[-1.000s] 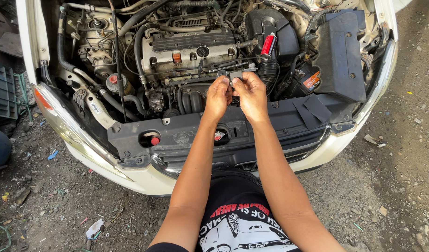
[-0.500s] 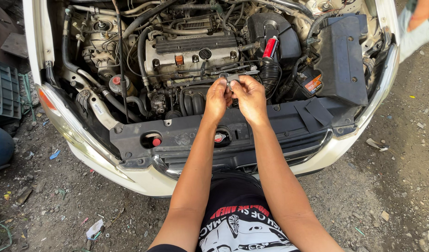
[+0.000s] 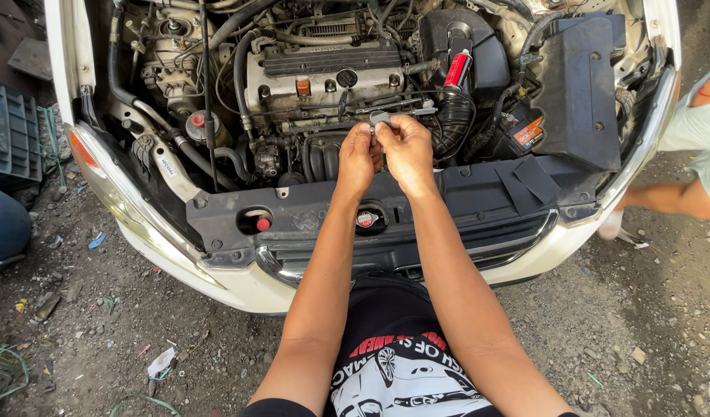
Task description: The person works on a car engine with the hood open, using a socket wrench to loosen and remove bolts from the engine block. They spray lubricant onto the bolts and continue to manipulate the engine components with both hands.
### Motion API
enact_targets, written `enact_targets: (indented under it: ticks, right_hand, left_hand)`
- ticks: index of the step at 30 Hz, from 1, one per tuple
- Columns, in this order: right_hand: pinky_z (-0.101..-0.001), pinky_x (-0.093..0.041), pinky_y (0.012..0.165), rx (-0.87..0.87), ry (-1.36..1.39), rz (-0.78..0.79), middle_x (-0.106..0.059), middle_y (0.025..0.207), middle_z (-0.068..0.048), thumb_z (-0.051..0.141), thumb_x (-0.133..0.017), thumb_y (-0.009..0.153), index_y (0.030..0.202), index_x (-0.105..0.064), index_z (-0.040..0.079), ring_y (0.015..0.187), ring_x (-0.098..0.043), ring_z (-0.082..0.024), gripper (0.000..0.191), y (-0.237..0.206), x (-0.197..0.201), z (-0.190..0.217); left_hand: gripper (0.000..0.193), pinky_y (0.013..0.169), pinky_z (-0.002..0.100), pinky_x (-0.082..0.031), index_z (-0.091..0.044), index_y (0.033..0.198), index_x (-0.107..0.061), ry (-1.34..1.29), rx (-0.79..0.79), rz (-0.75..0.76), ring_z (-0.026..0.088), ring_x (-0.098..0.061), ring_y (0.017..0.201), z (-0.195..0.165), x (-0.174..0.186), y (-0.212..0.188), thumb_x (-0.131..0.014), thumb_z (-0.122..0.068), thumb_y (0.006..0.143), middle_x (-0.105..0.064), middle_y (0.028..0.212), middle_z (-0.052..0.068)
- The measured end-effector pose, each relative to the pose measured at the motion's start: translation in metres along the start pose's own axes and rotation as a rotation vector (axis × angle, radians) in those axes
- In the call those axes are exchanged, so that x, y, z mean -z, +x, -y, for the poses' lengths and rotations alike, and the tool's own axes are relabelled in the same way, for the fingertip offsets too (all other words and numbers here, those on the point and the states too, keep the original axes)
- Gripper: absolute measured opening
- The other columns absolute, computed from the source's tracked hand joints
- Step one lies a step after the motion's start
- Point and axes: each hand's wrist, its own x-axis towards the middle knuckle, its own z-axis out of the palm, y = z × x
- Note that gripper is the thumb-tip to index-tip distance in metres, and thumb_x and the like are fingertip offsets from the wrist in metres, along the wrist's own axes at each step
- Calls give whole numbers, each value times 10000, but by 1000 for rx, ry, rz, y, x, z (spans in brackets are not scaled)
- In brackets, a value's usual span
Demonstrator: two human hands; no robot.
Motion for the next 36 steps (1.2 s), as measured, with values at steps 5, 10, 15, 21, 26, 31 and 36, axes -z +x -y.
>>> enact_targets:
  ticks: [5,10,15,21,26,31,36]
  right_hand:
    - [-216,-521,603,-29,-52,-22,-712,822,-3,97,-690,953,1000,-721,-1,674,-613,-45,113,-2,0,0]
    - [-228,-478,558,-20,-143,0,-684,770,-7,108,-702,961,996,-725,-14,647,-577,-48,129,-1,1,-2]
    - [-219,-529,615,49,-47,-15,-727,849,2,101,-699,951,1018,-722,-12,688,-626,-36,133,2,-1,-10]
    - [-235,-521,585,-30,-105,-10,-719,800,-26,103,-703,953,1000,-725,-19,662,-621,-47,133,3,-1,-11]
    - [-245,-497,548,-59,-121,-25,-713,793,-29,108,-694,952,997,-720,-17,635,-599,-51,136,0,-3,-5]
    - [-235,-489,565,-37,-120,-29,-706,795,-31,107,-704,958,1000,-729,-20,649,-590,-50,135,2,-3,-3]
    - [-237,-492,572,-33,-154,13,-706,790,-21,110,-699,955,1005,-730,-15,660,-604,-49,138,4,-4,-3]
  left_hand:
    - [346,481,272,-313,-85,894,-523,82,4,-31,70,-340,553,3,1,-2,-426,-345,1101,-415,663,-28]
    - [334,469,267,-299,-78,906,-514,61,-10,-51,67,-334,545,7,4,0,-430,-331,1108,-394,652,-38]
    - [342,485,265,-321,-69,912,-535,119,-37,-39,63,-346,564,10,4,0,-435,-316,1126,-405,666,-41]
    - [311,488,261,-340,-66,948,-561,93,-36,-89,57,-394,583,9,2,1,-434,-302,1105,-440,708,-45]
    - [315,484,256,-351,-66,1007,-604,124,5,-119,60,-422,578,8,2,2,-430,-313,1095,-490,707,-30]
    - [330,493,256,-366,-55,999,-610,174,-22,-104,56,-433,597,6,2,2,-441,-319,1103,-491,718,-37]
    - [345,477,256,-353,-61,995,-617,184,-28,-150,58,-441,582,3,1,1,-430,-334,1092,-516,712,-33]
